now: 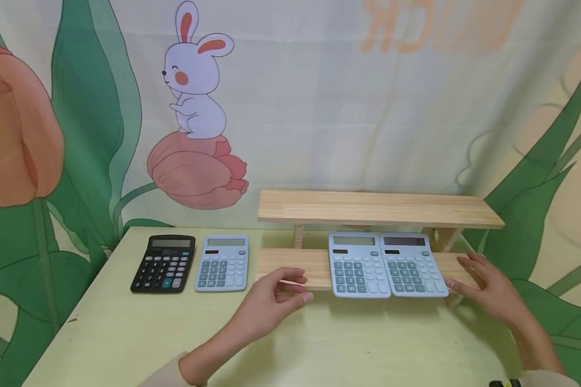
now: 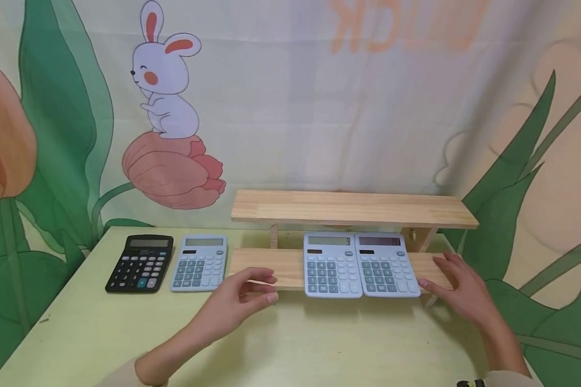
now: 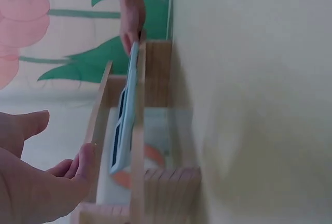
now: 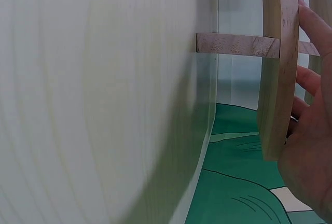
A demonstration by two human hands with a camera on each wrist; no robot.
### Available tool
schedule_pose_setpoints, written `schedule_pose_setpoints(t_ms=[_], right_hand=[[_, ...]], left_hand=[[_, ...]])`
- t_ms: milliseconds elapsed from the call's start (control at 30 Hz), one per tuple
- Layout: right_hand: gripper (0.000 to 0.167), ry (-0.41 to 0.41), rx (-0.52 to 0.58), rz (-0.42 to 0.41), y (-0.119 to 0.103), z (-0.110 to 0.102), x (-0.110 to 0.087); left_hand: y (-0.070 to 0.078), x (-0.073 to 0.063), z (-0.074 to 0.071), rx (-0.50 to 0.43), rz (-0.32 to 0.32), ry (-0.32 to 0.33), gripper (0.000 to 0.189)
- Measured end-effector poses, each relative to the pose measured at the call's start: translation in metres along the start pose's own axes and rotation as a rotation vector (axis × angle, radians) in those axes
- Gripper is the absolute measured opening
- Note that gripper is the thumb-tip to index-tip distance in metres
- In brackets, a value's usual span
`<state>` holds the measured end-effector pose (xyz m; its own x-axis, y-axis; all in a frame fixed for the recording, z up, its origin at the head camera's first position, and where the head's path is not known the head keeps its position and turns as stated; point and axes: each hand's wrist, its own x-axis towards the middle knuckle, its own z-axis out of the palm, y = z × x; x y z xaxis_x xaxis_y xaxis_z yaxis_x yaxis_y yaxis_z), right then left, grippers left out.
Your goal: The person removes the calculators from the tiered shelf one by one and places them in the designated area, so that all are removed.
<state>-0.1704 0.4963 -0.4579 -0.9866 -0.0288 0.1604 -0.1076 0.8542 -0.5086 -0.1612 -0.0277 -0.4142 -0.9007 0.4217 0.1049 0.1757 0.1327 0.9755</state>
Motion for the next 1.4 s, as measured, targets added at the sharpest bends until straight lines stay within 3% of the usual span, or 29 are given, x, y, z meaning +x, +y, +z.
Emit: schedule_pose_setpoints(t_ms=[133,367,800,1100,1400], right_hand=[[0.082,0.003,-0.004,-0.002,0.004,0.000,0.001],[0.080,0.015,-0.002,-0.017,0.008,0.004,0.002],[0.080,0.025,0.002,-0.024,0.005,0.003,0.001],[0.082,0.019,-0.004,-0.009,0.004,0.004,0.002],[0.082,0.028,-0.007,-0.009,0.006,0.003,0.002]], left_hand=[[-0.005,0.005,0.018,-0.043,-0.034,-0.054,0.055],[-0.017,0.012,0.036,-0.106,-0.082,-0.041,0.051],[-0.025,0.023,0.057,-0.115,-0.157,-0.021,0.047],[-0.036,0.032,0.071,-0.356,-0.205,-0.042,0.044],[-0.047,0.039,0.084,-0.451,-0.195,-0.010,0.033]])
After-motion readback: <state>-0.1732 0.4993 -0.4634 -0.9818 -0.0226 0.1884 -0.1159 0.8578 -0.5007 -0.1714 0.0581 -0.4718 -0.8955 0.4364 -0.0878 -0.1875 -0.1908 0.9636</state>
